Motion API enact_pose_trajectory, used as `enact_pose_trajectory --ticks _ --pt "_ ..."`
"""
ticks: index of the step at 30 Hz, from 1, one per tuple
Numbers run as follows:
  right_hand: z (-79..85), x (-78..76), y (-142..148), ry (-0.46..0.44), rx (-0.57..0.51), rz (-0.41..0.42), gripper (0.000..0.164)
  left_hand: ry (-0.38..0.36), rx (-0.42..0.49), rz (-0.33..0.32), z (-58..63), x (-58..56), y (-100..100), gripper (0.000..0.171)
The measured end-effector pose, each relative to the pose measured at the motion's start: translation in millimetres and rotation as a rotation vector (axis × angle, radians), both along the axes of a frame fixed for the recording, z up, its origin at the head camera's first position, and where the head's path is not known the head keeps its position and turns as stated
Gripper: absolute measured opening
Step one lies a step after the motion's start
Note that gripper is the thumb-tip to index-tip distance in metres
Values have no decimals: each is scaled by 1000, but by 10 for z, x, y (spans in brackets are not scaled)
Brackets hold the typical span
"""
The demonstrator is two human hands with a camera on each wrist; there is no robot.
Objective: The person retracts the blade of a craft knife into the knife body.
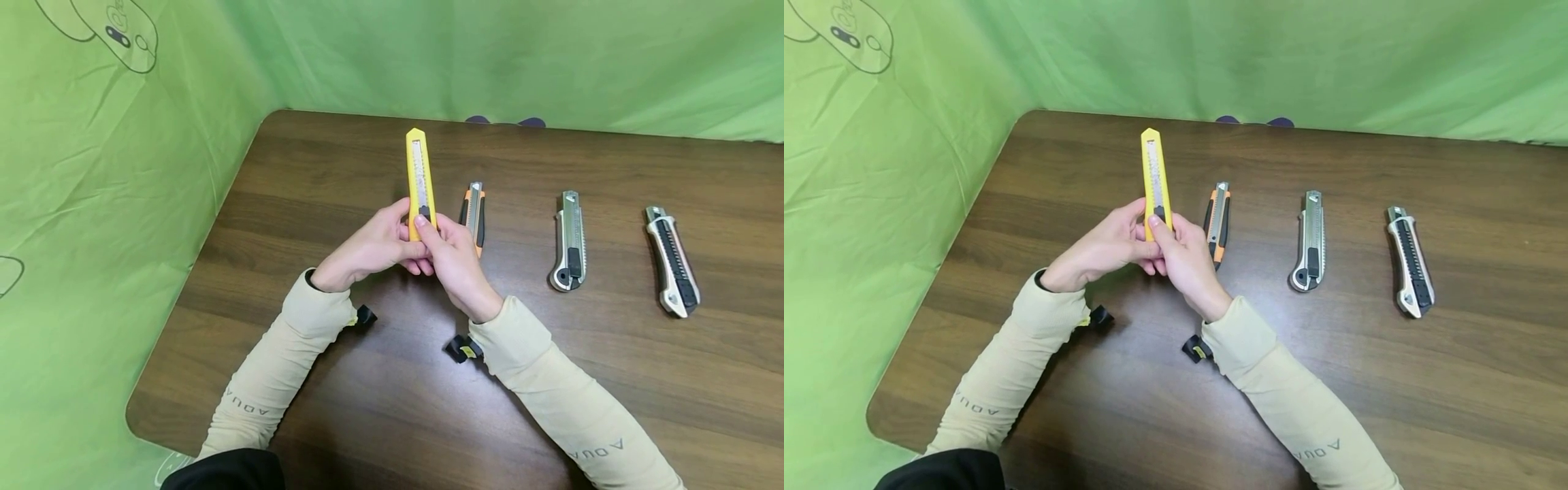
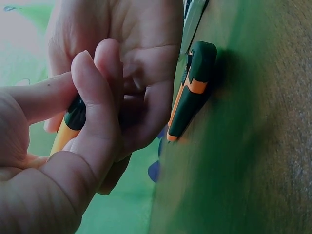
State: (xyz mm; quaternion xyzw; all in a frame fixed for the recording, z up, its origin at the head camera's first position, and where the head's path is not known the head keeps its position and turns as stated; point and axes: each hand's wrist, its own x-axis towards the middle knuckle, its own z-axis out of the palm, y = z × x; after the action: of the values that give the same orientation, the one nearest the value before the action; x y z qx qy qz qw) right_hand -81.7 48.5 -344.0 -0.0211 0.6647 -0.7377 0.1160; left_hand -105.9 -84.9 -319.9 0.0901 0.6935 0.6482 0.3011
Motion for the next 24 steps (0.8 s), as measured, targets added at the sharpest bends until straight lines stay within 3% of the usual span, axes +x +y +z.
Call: enact_pose_trajectory --ticks 24 --pt "-16 -13 6 -20 8 -38 34 -8 -10 -37 15 26 5 38"
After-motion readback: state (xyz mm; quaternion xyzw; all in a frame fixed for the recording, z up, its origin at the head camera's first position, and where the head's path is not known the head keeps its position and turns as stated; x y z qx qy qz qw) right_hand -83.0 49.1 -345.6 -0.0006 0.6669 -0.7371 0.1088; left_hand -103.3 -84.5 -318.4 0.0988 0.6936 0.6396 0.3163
